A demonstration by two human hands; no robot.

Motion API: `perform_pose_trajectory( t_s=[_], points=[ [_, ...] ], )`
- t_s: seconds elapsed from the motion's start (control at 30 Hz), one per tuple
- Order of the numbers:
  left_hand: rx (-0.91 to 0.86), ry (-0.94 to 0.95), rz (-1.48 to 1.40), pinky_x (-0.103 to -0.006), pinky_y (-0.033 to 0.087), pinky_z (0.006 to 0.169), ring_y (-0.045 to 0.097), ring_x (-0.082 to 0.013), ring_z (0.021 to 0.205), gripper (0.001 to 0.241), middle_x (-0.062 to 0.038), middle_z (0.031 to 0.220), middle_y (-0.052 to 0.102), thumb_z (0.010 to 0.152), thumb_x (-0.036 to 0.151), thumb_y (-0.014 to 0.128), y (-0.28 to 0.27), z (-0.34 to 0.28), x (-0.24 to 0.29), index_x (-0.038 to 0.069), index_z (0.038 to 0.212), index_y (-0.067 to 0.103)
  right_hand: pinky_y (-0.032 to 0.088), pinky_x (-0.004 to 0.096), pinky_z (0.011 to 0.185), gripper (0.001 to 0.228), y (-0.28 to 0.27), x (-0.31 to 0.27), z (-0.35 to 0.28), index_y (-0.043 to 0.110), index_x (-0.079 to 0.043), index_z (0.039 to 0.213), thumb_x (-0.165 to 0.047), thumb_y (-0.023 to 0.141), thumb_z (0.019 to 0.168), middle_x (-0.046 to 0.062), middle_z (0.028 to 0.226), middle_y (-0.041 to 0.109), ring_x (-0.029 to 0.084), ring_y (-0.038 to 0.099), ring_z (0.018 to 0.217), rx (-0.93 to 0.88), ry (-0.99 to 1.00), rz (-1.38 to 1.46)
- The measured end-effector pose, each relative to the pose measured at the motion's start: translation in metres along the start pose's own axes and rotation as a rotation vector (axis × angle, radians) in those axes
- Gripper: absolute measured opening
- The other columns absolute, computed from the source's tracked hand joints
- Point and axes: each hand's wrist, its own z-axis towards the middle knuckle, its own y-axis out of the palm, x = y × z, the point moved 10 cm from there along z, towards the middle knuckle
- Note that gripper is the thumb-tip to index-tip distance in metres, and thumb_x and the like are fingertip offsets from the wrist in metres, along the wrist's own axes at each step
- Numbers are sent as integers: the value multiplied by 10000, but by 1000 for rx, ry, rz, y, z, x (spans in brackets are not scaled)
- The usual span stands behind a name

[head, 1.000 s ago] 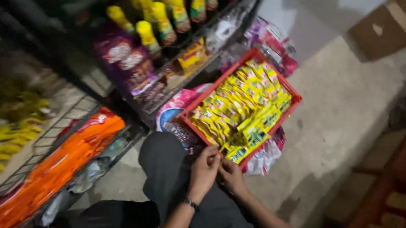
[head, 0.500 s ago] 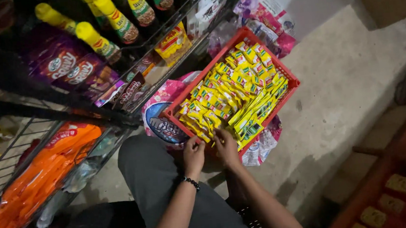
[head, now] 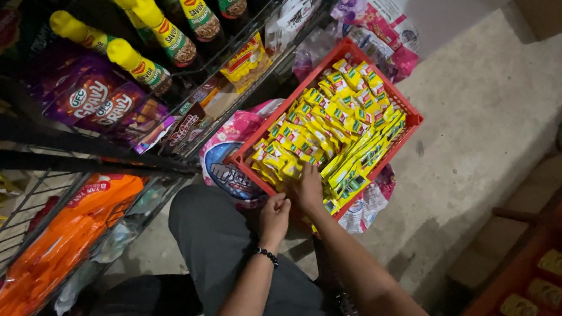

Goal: Stocking shelves with small seasoning packets from a red plastic crate.

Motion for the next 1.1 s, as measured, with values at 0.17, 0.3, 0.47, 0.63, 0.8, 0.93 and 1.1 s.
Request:
perform_pose_trajectory(
  t_s=[0.17,0.3,0.47,0.63,0.8,0.93,1.1],
  points=[
    [-43,-123,-170,-336,544,868,695,-199,1068,517,-80,1197,726,975,478,572,-5,-13,23,62,1268,667,471,486,954,580,-20,-19,-34,564,-38,1275,-113,798,749,213,1181,572,432,550,1116,3,-96,57],
    [-166,-393,-135,-370,477,804,594,-301,1131,697,-138,1300,622,1017,660,451,2,-33,15,63,1327,631,479,459,945,585,-34,-28,-69,549,-15,1293,-123,787,770,202,1153,559,404,562,1108,28,-173,143],
    [-272,-418,-220,-462,331,921,410,-389,1348,671,-212,1480,464,1019,602,571,6,-51,35,62,1418,560,501,452,917,559,-44,-35,-62,566,-25,1298,-135,784,796,202,1166,564,405,584,1090,68,-178,162],
    [-243,-224,-549,-533,315,1140,352,-221,1481,656,-17,1613,419,946,503,565,-11,-49,83,229,1532,452,511,434,889,536,-51,-65,-4,579,-30,1302,-260,779,860,186,1178,591,363,620,1042,31,-372,199],
    [-133,-301,-673,-478,366,1145,413,-247,1449,675,-5,1588,435,956,519,566,-28,-36,66,199,1535,432,522,405,836,543,-102,-140,16,634,-53,1304,-257,767,819,164,1057,618,322,623,941,-54,-328,267],
    [-54,-317,-748,-438,426,1079,532,-238,1329,698,-38,1483,561,946,551,536,-36,-49,86,140,1509,500,516,388,845,554,-142,-183,-7,635,-57,1323,-201,751,800,161,1055,617,300,613,956,-71,-365,269],
    [-163,-110,-767,-318,438,1062,557,-146,1286,718,-14,1448,581,998,612,436,-32,-69,106,103,1499,506,520,363,854,595,-152,-204,-70,603,-47,1351,-222,767,806,152,1095,619,270,631,995,-129,-359,261]
  ],
)
